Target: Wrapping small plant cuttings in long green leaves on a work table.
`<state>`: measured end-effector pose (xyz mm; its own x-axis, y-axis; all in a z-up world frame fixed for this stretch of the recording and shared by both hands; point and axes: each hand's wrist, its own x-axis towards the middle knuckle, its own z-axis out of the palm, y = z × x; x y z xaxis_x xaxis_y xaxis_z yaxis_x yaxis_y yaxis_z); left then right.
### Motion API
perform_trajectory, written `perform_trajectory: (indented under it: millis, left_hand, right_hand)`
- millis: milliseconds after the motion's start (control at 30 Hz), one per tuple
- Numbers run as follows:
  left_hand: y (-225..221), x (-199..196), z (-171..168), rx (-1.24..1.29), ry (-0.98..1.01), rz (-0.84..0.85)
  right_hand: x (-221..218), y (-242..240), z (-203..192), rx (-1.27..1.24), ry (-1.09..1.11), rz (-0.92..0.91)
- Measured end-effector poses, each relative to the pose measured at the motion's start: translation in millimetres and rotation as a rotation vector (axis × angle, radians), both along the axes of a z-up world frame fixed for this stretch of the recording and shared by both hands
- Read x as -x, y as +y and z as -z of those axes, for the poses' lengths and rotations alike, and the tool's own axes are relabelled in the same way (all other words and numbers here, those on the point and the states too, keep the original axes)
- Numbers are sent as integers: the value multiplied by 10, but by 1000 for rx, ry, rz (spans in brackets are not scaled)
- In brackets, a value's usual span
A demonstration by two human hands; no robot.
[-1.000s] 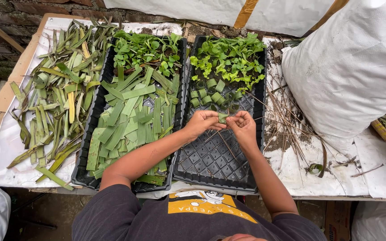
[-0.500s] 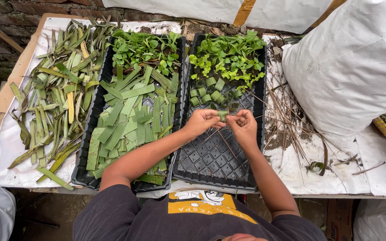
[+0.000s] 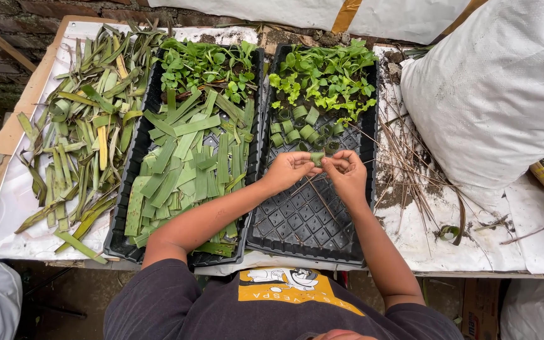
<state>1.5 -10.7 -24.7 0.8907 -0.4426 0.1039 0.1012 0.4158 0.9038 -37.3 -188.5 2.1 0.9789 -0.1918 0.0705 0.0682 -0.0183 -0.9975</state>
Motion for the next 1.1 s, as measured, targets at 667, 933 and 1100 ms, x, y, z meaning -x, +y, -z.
perform_trajectory:
  millis: [667,933,1100]
  left_hand:
    - [3,-28,-53,-32,-8,-75]
    - [20,6,-88,-20,21,-136]
    - [0,-39,-38,-43,25,-93]
  right_hand:
    - [37,65,-7,106,-181,55]
    - [61,62,11,124,-233,15]
    - [51,54,-11,144,-225,17]
